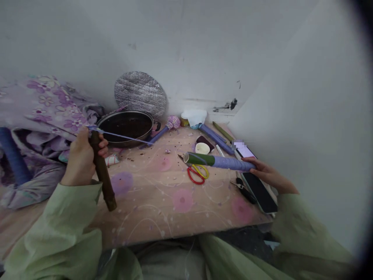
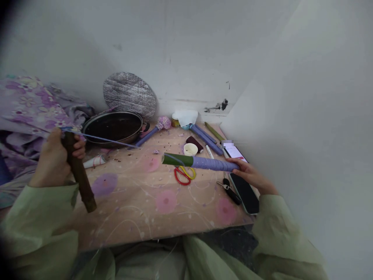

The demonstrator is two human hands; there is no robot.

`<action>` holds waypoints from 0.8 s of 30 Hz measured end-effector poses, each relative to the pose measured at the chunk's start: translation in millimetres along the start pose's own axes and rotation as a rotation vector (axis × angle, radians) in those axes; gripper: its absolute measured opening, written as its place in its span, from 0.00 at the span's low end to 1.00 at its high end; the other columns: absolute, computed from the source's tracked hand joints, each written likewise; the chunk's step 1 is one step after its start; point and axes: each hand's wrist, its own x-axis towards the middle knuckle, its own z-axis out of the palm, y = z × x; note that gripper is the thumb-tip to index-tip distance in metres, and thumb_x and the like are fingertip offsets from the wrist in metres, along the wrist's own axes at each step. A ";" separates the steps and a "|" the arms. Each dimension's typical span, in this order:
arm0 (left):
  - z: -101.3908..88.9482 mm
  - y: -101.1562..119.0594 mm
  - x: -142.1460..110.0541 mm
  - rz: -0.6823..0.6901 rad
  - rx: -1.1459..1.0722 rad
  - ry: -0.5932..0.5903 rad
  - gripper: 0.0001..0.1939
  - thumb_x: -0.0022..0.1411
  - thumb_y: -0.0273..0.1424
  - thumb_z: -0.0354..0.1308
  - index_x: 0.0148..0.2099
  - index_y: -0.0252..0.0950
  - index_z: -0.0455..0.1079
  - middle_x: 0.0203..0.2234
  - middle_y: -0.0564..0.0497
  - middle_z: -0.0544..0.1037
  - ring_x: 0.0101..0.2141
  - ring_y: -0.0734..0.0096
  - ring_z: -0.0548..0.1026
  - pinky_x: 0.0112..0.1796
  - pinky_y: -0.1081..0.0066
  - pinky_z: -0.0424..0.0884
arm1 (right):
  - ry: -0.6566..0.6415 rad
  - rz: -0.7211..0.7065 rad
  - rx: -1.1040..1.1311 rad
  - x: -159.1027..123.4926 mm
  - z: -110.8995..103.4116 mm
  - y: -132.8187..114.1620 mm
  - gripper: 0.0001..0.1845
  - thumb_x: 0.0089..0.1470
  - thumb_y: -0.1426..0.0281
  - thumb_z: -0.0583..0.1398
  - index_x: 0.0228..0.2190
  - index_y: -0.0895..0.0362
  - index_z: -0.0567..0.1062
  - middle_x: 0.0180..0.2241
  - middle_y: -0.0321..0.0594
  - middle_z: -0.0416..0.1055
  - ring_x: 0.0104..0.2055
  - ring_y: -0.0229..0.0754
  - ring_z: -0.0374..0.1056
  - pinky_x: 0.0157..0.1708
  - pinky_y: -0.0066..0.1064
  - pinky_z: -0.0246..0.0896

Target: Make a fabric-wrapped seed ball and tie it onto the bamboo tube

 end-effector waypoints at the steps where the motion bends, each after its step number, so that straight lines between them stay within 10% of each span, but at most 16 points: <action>1: 0.1 3.3 0.9 -0.029 -0.054 0.019 0.19 0.67 0.40 0.34 0.30 0.34 0.55 0.16 0.59 0.55 0.15 0.83 0.53 0.18 0.80 0.53 | -0.007 -0.008 -0.007 -0.2 -1.0 1.4 0.30 0.44 0.50 0.61 0.47 0.50 0.70 0.49 0.45 0.69 0.52 0.52 0.65 0.50 0.41 0.62; 12: 3.4 19.0 -13.7 -0.010 -0.139 0.117 0.21 0.67 0.38 0.33 0.26 0.34 0.56 0.14 0.58 0.56 0.14 0.82 0.52 0.17 0.78 0.53 | -0.017 -0.008 -0.133 3.1 7.2 23.9 0.28 0.47 0.48 0.58 0.45 0.51 0.72 0.45 0.45 0.71 0.46 0.51 0.68 0.49 0.44 0.63; 24: -9.0 -1.8 -2.0 0.138 -0.192 0.131 0.21 0.63 0.39 0.35 0.22 0.36 0.56 0.12 0.57 0.55 0.11 0.80 0.52 0.11 0.78 0.51 | 0.110 -0.265 -0.309 -8.6 86.1 32.2 0.18 0.57 0.63 0.53 0.49 0.51 0.69 0.48 0.47 0.67 0.53 0.49 0.62 0.54 0.47 0.56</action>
